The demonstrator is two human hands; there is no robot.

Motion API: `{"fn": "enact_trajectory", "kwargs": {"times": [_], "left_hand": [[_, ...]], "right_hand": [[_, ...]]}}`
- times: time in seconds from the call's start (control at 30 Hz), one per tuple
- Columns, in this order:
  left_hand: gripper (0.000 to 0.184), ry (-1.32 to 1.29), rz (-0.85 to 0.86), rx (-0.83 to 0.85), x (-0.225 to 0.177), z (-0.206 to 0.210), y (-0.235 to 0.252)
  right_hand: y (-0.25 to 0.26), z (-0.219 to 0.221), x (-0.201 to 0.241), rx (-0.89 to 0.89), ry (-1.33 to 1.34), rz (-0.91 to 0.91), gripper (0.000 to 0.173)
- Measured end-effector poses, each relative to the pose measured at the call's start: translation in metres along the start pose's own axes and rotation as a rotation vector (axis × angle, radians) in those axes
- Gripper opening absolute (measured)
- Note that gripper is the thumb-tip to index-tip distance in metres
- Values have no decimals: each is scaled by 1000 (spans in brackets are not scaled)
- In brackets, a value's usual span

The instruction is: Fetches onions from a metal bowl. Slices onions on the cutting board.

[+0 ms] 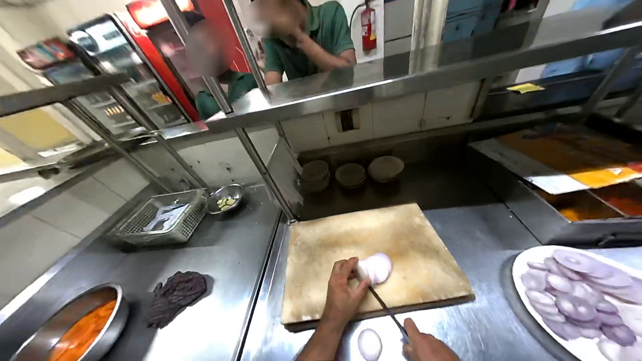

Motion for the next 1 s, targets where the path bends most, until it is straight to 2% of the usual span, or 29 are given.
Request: {"fn": "enact_trajectory", "kwargs": {"times": [0.13,0.3,0.47,0.6,0.8,1.0], "left_hand": [[53,-101,-64,-38,2,-2,-1],[46,-409,-390,-144,5,-14,1],[43,-590,-585,-184,5,-30,0],[41,-609,-612,-153,1,-36,-3],[37,-563,-607,-73,3,-49,-5],[31,-420,-560,172,-6,-53,0]], "right_hand": [[-4,-6,5,42,-36,24,41],[-6,-8,7,54,-53,15,40],[-4,-21,-3,49,72,12,42],[-8,-30,-17,13,254,3,42],[-16,-20,-54,-87,421,36,41],[-28,6,-80,-112,455,-19,41]]}}
Point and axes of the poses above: each hand's wrist, its own y-axis towards the middle knuckle, its own z-axis out of the palm, x = y × z, the point moved 2 cm from there along y, towards the middle knuckle, and after that the axes turned 1 degree about x, right-handed, at the moved point
